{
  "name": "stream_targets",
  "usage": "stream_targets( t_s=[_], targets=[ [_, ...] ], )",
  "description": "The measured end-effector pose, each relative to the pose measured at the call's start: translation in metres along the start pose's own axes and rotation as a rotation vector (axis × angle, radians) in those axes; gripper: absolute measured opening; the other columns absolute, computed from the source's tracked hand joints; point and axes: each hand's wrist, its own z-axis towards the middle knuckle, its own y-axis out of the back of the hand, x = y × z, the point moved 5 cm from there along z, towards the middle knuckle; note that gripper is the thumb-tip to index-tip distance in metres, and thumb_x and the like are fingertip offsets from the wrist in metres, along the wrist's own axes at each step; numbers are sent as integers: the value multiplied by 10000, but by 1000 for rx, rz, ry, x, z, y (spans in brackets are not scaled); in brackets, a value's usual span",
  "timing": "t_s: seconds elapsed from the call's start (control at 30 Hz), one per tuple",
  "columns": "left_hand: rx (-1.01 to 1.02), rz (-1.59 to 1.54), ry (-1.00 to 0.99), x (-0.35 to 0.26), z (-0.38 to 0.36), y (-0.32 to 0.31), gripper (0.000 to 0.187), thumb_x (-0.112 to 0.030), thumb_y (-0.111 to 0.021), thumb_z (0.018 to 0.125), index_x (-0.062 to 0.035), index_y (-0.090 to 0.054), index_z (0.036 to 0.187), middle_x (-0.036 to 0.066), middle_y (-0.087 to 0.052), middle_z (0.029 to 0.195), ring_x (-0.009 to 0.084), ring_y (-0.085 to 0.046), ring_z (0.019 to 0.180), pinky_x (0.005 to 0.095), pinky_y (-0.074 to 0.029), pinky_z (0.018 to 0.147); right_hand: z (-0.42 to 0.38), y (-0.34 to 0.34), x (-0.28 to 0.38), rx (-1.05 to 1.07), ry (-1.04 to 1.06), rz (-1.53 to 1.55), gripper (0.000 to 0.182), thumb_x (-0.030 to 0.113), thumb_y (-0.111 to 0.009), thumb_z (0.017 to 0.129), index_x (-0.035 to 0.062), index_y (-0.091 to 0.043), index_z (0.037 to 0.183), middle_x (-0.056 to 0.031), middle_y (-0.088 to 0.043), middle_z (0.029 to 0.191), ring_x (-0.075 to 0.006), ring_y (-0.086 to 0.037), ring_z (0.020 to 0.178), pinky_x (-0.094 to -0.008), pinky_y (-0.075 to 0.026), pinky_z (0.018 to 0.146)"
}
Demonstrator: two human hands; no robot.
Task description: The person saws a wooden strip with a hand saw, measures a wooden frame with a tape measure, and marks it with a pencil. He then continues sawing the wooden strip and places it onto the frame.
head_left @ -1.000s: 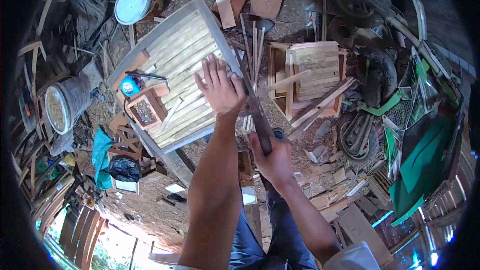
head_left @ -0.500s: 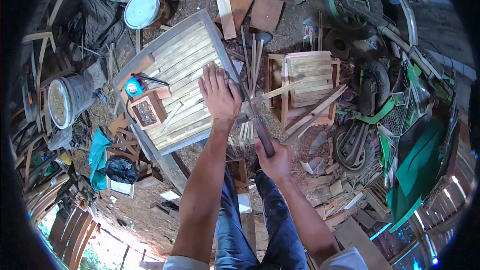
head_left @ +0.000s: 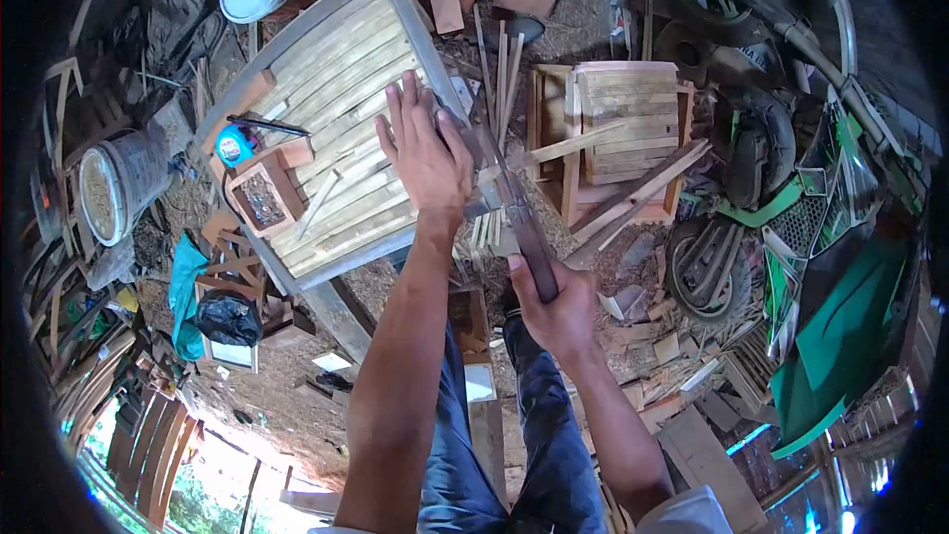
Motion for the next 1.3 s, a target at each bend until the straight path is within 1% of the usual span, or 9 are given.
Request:
stream_targets(
  t_s=[0.07,0.17,0.27,0.47,0.57,0.67,0.9,1.0,1.3],
  targets=[
    [-31,-11,-9,-1,1,1,313,-182,-398,1017,-29,-536,1252,123,-432,1509,329,-313,1446,530,-167,1175,-3,-3,0,25,-24,20,375,293,-712,897,6,-622,673,-194,-547,543,-403,-566,497,-446,-430,489],
    [-27,-4,2,0,-1,0,319,-164,-411,994,-31,-546,1250,102,-422,1522,322,-312,1448,526,-165,1178,-3,2,18,22,-49,-44,373,305,-705,907,2,-629,702,-212,-567,580,-427,-586,540,-456,-431,495],
    [-34,13,11,0,-2,-3,330,-162,-426,977,-33,-547,1256,93,-408,1533,319,-305,1453,526,-165,1178,-1,11,37,46,-111,-39,427,325,-701,924,-8,-610,671,-118,-476,489,-156,-484,445,-367,-391,469],
    [1,21,24,0,3,-4,339,-154,-450,943,-38,-551,1246,105,-400,1538,330,-303,1452,537,-148,1176,-11,-6,-27,28,-192,127,433,374,-692,928,-3,-624,725,-33,-548,546,-161,-502,474,-344,-397,486],
    [0,17,27,-1,4,-6,327,-155,-451,940,-42,-551,1230,115,-402,1535,329,-304,1451,547,-146,1172,-10,-27,-111,-81,-368,774,420,369,-702,927,-6,-638,750,52,-495,567,-64,-400,537,-293,-361,490],
    [-11,18,23,2,4,-8,352,-170,-458,913,-20,-564,1213,111,-400,1540,317,-292,1462,548,-124,1178,-15,-6,-53,-63,-193,273,378,334,-705,926,-3,-659,762,20,-492,554,-64,-416,541,-294,-376,498],
    [-12,-1,20,-3,2,-5,353,-172,-460,913,-11,-565,1209,109,-395,1543,316,-283,1468,548,-107,1183,-86,41,25,34,-171,-146,241,212,-740,873,-3,-666,793,-215,-635,651,-365,-667,563,-409,-494,485],
    [-15,2,11,-2,1,-4,352,-172,-451,931,-24,-562,1231,109,-407,1536,327,-301,1458,553,-128,1180,-110,54,29,-16,-141,-142,199,166,-726,889,-19,-691,825,-116,-571,531,-129,-573,432,-330,-405,416],
    [-34,34,12,-3,1,-4,362,-167,-471,909,-39,-595,1224,86,-451,1512,317,-351,1438,555,-161,1178,-61,34,31,-35,13,-100,211,234,-662,935,28,-700,959,-156,-538,521,-223,-598,427,-372,-423,434]
  ],
)
